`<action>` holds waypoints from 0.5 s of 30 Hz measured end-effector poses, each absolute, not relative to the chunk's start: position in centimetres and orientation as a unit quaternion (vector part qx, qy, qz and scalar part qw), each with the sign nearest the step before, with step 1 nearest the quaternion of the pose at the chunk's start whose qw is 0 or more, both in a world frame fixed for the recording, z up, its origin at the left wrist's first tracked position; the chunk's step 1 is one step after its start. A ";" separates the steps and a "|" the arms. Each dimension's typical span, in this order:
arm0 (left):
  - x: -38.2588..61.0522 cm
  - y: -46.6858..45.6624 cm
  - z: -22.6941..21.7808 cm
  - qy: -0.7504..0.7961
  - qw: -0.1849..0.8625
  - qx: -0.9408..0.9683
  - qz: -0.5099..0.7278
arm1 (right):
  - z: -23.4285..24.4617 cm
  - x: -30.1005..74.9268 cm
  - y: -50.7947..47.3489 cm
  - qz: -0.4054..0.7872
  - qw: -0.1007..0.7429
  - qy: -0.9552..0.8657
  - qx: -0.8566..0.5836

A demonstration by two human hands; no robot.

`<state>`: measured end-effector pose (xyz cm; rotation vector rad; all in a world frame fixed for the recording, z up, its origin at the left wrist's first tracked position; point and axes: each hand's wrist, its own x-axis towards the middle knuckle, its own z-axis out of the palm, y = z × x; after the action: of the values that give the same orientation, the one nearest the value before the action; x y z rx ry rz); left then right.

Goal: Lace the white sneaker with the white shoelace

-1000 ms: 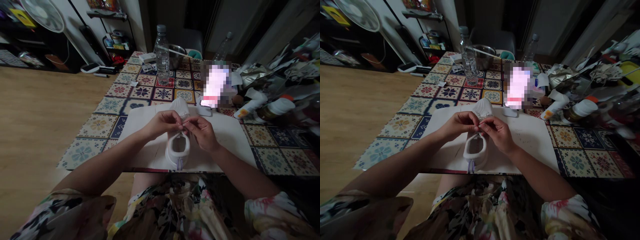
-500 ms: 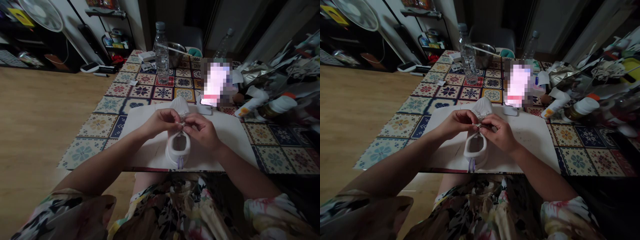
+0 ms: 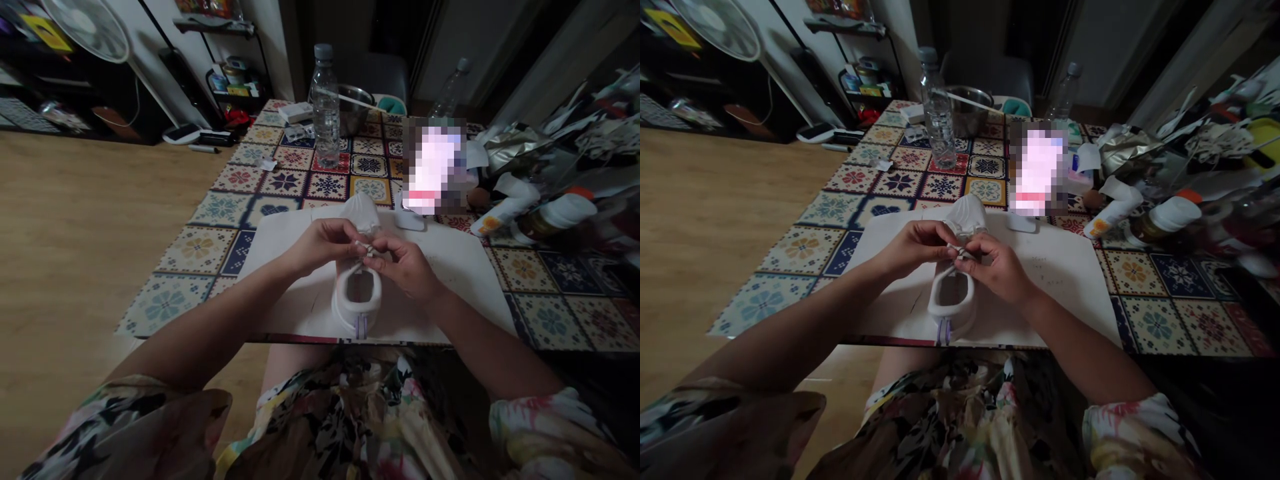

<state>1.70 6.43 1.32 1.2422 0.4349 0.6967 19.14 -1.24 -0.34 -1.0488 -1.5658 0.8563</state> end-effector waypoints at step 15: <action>1.7 7.8 0.3 0.271 0.662 0.610 0.341 | 1.1 19.9 -2.1 0.191 0.521 -0.774 -0.305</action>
<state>1.69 7.77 0.31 1.3801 0.6132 0.7710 19.93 -2.05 1.15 -0.7301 -1.8561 0.4590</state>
